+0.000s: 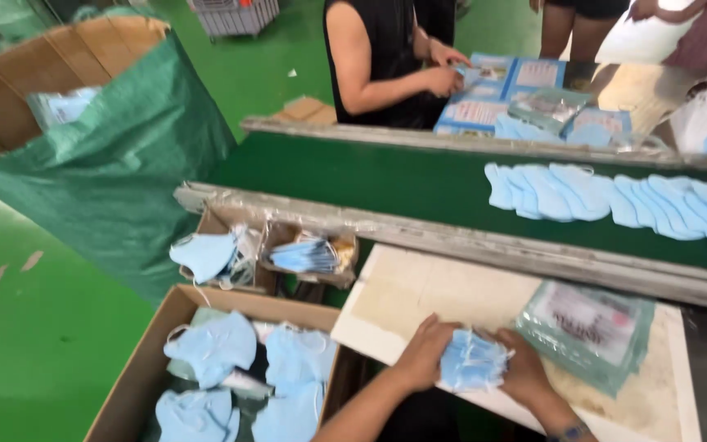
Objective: Packing blue disposable face masks into plastic bags and boxes in a manufacturing or distribution facility.
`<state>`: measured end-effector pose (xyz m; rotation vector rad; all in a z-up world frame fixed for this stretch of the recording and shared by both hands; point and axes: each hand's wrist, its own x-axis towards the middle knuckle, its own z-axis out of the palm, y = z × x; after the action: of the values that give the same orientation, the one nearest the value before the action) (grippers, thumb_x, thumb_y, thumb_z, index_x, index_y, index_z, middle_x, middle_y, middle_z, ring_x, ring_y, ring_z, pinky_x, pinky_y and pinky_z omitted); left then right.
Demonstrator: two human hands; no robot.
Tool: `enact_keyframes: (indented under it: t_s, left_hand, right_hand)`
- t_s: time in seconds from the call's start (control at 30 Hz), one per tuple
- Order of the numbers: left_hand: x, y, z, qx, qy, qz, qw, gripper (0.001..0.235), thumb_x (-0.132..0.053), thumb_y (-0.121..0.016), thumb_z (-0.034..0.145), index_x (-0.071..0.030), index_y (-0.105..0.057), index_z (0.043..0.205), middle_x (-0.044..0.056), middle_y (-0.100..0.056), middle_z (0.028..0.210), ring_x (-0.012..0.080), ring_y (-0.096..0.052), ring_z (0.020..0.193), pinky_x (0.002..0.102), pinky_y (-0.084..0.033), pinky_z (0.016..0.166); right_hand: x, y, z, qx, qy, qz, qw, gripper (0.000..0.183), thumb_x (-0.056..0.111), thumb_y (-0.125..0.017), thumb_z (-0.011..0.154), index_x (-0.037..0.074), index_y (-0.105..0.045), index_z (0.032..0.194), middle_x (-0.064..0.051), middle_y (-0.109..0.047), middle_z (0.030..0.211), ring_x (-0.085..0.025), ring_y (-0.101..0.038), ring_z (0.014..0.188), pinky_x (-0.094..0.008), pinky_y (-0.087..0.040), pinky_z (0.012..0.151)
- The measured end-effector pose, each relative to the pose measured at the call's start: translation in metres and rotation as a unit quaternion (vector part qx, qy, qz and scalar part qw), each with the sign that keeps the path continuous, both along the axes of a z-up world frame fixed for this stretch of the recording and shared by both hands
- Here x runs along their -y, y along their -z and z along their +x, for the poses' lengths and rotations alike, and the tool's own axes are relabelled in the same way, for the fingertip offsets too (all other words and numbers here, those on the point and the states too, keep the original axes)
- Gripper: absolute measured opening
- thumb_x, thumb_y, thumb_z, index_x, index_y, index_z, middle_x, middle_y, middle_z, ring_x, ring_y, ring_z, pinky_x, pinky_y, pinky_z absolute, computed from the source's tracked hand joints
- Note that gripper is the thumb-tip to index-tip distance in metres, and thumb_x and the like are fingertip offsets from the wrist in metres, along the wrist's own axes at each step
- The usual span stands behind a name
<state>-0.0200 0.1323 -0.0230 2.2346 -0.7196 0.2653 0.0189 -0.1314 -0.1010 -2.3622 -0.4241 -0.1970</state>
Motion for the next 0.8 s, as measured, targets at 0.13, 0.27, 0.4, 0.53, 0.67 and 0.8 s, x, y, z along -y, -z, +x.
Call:
enact_keyframes:
  t_s: [0.13,0.27,0.4,0.53,0.67,0.8]
  left_hand:
    - [0.008,-0.028,-0.025,0.011,0.004,-0.028,1.000,0.051,-0.016,-0.076,0.081,-0.006,-0.061,0.129,0.018,-0.066,0.128,0.0396,-0.058,0.125,0.051,-0.040,0.115]
    - [0.014,-0.010,0.009,0.038,0.021,-0.051,0.998,0.042,-0.016,-0.076,0.083,-0.007,-0.064,0.122,0.017,-0.069,0.117,0.0389,-0.063,0.114,0.045,-0.051,0.102]
    - [0.021,-0.038,-0.015,-0.030,-0.009,0.040,0.999,0.055,-0.025,-0.082,0.078,-0.006,-0.063,0.126,0.019,-0.071,0.115,0.0397,-0.064,0.111,0.047,-0.052,0.096]
    - [0.025,-0.129,-0.061,-0.076,0.048,-0.075,0.993,0.085,-0.044,-0.092,0.071,-0.005,-0.059,0.139,0.020,-0.070,0.124,0.0345,-0.069,0.117,0.042,-0.055,0.102]
    - [0.029,-0.126,-0.074,-0.188,0.250,-0.353,0.882,0.108,-0.047,-0.089,0.076,-0.006,-0.028,0.156,0.009,-0.050,0.148,0.0194,-0.049,0.136,0.033,-0.038,0.112]
    - [0.023,-0.090,-0.102,-0.490,0.153,-0.366,0.776,0.093,-0.025,-0.092,0.078,-0.002,-0.051,0.158,0.023,-0.071,0.117,0.0340,-0.068,0.099,0.048,-0.055,0.090]
  right_hand:
    - [-0.004,-0.049,-0.026,-0.045,0.000,-0.014,0.999,0.065,0.015,-0.087,0.061,0.008,-0.065,0.122,-0.017,-0.069,0.123,-0.035,-0.066,0.115,-0.041,-0.052,0.098]
    - [-0.024,-0.130,-0.017,-0.021,-0.068,-0.027,0.997,0.065,0.028,-0.095,0.061,0.009,-0.067,0.116,-0.013,-0.071,0.118,-0.034,-0.066,0.111,-0.041,-0.054,0.095]
    - [-0.009,-0.091,-0.043,-0.012,-0.108,-0.020,0.994,0.069,0.032,-0.099,0.057,0.008,-0.067,0.113,-0.014,-0.071,0.115,-0.035,-0.065,0.109,-0.044,-0.053,0.092]
    - [0.008,-0.060,-0.069,-0.266,-0.137,0.311,0.902,0.046,0.020,-0.079,0.082,0.007,-0.067,0.124,-0.012,-0.075,0.112,-0.027,-0.072,0.099,-0.039,-0.060,0.082]
    - [0.005,-0.047,-0.094,-0.365,-0.083,0.454,0.809,0.033,0.017,-0.080,0.086,-0.001,-0.075,0.113,-0.023,-0.077,0.100,-0.035,-0.074,0.088,-0.043,-0.059,0.070]
    - [0.032,-0.023,-0.103,-0.153,-0.208,0.173,0.951,0.039,0.021,-0.086,0.076,0.005,-0.078,0.111,-0.007,-0.076,0.113,-0.021,-0.069,0.107,-0.037,-0.057,0.095]
